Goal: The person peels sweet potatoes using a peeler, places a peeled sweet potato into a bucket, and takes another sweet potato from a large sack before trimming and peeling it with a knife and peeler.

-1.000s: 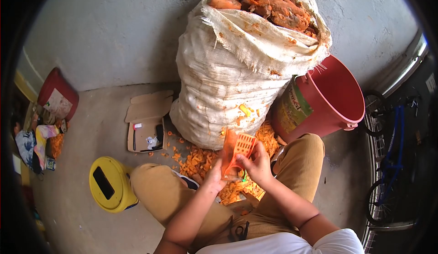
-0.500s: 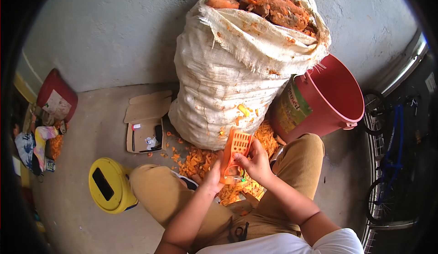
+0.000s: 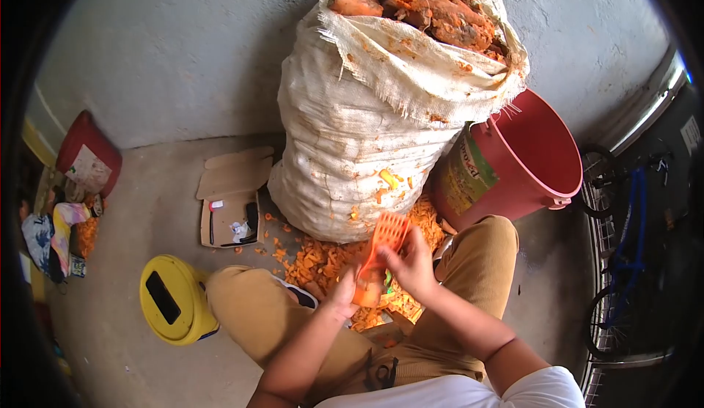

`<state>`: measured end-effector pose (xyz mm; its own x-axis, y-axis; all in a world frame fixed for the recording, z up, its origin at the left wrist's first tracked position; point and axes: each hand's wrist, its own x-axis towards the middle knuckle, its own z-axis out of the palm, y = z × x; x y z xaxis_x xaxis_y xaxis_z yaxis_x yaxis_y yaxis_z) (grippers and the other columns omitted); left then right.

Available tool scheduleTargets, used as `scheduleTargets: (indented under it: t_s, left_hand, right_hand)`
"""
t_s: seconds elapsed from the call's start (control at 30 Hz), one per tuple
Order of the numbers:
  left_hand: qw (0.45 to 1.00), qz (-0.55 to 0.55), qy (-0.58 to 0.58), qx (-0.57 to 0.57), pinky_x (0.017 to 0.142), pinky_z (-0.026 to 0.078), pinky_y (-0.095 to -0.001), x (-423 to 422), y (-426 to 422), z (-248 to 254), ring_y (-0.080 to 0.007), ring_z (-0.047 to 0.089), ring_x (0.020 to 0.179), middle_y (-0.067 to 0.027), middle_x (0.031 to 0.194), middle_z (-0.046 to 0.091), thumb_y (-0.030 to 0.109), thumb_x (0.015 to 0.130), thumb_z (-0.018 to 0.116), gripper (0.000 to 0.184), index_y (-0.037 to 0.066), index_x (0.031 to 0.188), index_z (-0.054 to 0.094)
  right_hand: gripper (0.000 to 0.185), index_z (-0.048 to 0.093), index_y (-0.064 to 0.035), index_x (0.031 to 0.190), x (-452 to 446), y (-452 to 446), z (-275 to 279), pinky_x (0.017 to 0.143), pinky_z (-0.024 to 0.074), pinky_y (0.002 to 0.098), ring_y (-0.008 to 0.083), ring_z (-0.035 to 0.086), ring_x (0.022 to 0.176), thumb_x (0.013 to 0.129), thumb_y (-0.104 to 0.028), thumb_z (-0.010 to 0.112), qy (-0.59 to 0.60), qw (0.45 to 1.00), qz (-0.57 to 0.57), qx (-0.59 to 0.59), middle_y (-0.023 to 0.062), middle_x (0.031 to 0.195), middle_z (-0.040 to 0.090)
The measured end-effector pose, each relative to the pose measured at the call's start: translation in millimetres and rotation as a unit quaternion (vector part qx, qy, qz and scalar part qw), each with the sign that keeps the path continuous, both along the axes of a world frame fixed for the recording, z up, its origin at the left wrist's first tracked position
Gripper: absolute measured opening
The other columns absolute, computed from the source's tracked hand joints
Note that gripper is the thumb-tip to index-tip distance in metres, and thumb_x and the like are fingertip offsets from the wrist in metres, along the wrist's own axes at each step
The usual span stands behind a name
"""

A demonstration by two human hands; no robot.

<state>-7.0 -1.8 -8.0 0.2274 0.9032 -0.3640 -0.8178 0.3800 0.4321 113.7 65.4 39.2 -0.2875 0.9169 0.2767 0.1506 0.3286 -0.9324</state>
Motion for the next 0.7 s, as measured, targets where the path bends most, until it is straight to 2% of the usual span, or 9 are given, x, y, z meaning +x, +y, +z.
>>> scheduleTargets:
  t_s: [0.13, 0.17, 0.2, 0.27, 0.33, 0.4, 0.53, 0.63, 0.7]
  left_hand:
    - [0.999, -0.011, 0.033, -0.015, 0.059, 0.048, -0.0321, 5, -4, 5, -0.0202, 0.057, 0.066, -0.0089, 0.086, 0.057, 0.045, 0.085, 0.037, 0.046, 0.006, 0.108, 0.046]
    - [0.998, -0.015, 0.050, -0.019, 0.058, 0.048, -0.0322, 5, -5, 9, -0.0203, 0.057, 0.065, -0.0089, 0.084, 0.056, 0.045, 0.085, 0.036, 0.046, 0.007, 0.108, 0.046]
    - [0.997, -0.018, 0.067, -0.024, 0.057, 0.048, -0.0324, 5, -6, 11, -0.0204, 0.057, 0.065, -0.0088, 0.082, 0.056, 0.045, 0.085, 0.035, 0.046, 0.007, 0.109, 0.045]
    - [0.998, -0.024, 0.060, -0.007, 0.058, 0.048, -0.0330, 1, -5, 0, -0.0205, 0.057, 0.066, -0.0097, 0.083, 0.056, 0.045, 0.086, 0.034, 0.045, 0.008, 0.109, 0.045]
    - [0.999, -0.016, 0.030, -0.013, 0.059, 0.048, -0.0328, 1, -2, -10, -0.0207, 0.057, 0.066, -0.0105, 0.084, 0.056, 0.044, 0.086, 0.033, 0.046, 0.007, 0.110, 0.045]
    - [1.000, -0.010, 0.013, -0.018, 0.059, 0.048, -0.0330, 3, -1, -4, -0.0210, 0.057, 0.067, -0.0107, 0.085, 0.056, 0.044, 0.087, 0.031, 0.045, 0.007, 0.110, 0.044]
    - [0.996, -0.067, 0.053, -0.005, 0.060, 0.048, -0.0341, 3, -9, -1, -0.0218, 0.057, 0.069, -0.0107, 0.086, 0.056, 0.043, 0.087, 0.029, 0.044, 0.007, 0.110, 0.043]
    - [0.997, -0.063, 0.050, 0.015, 0.061, 0.048, -0.0310, 5, -12, 15, -0.0185, 0.056, 0.069, -0.0082, 0.085, 0.055, 0.041, 0.088, 0.030, 0.043, 0.005, 0.106, 0.045]
    - [0.998, -0.046, 0.032, 0.010, 0.061, 0.048, -0.0289, 5, -9, 18, -0.0160, 0.055, 0.069, -0.0062, 0.083, 0.054, 0.041, 0.088, 0.032, 0.042, 0.005, 0.104, 0.046]
  right_hand:
    - [0.034, 0.041, 0.0025, 0.101, 7, 40, 23, 0.062, 0.0474, 0.0261, 0.0148, 0.057, 0.075, 0.075, -0.008, 0.061, 0.033, 0.993, -0.115, 0.021, 0.0126, 0.084, 0.058]
    - [0.031, 0.040, 0.0024, 0.100, 14, 58, 18, 0.060, 0.0474, 0.0237, 0.0136, 0.056, 0.073, 0.076, -0.005, 0.059, 0.031, 0.979, -0.162, 0.123, 0.0111, 0.084, 0.057]
    - [0.025, 0.040, 0.0010, 0.097, 19, 63, 23, 0.060, 0.0474, 0.0206, 0.0129, 0.056, 0.076, 0.078, -0.003, 0.056, 0.074, 0.981, -0.176, 0.045, 0.0105, 0.087, 0.056]
    - [0.031, 0.039, 0.0010, 0.102, 15, 48, 46, 0.070, 0.0467, 0.0249, 0.0143, 0.055, 0.080, 0.077, -0.003, 0.057, 0.130, 0.986, -0.106, -0.023, 0.0111, 0.092, 0.055]
    - [0.035, 0.039, 0.0020, 0.102, 8, 24, 40, 0.065, 0.0482, 0.0274, 0.0140, 0.057, 0.075, 0.075, -0.006, 0.061, 0.057, 0.997, -0.033, 0.048, 0.0106, 0.084, 0.057]
    - [0.040, 0.041, 0.0032, 0.102, 5, -3, 20, 0.071, 0.0468, 0.0276, 0.0180, 0.057, 0.084, 0.073, -0.010, 0.064, -0.017, 0.998, 0.045, 0.029, 0.0151, 0.090, 0.057]
    - [0.035, 0.042, 0.0033, 0.097, 18, 50, 17, 0.066, 0.0480, 0.0282, 0.0186, 0.059, 0.074, 0.073, -0.011, 0.064, -0.022, 0.975, -0.155, 0.158, 0.0131, 0.082, 0.057]
    - [0.028, 0.041, 0.0023, 0.093, 50, 96, 30, 0.064, 0.0478, 0.0248, 0.0146, 0.057, 0.071, 0.075, -0.007, 0.060, 0.084, 0.955, -0.273, 0.086, 0.0104, 0.083, 0.056]
    - [0.026, 0.039, 0.0017, 0.095, 52, 94, 40, 0.065, 0.0480, 0.0238, 0.0129, 0.056, 0.075, 0.077, -0.003, 0.057, 0.158, 0.953, -0.254, 0.045, 0.0109, 0.089, 0.054]
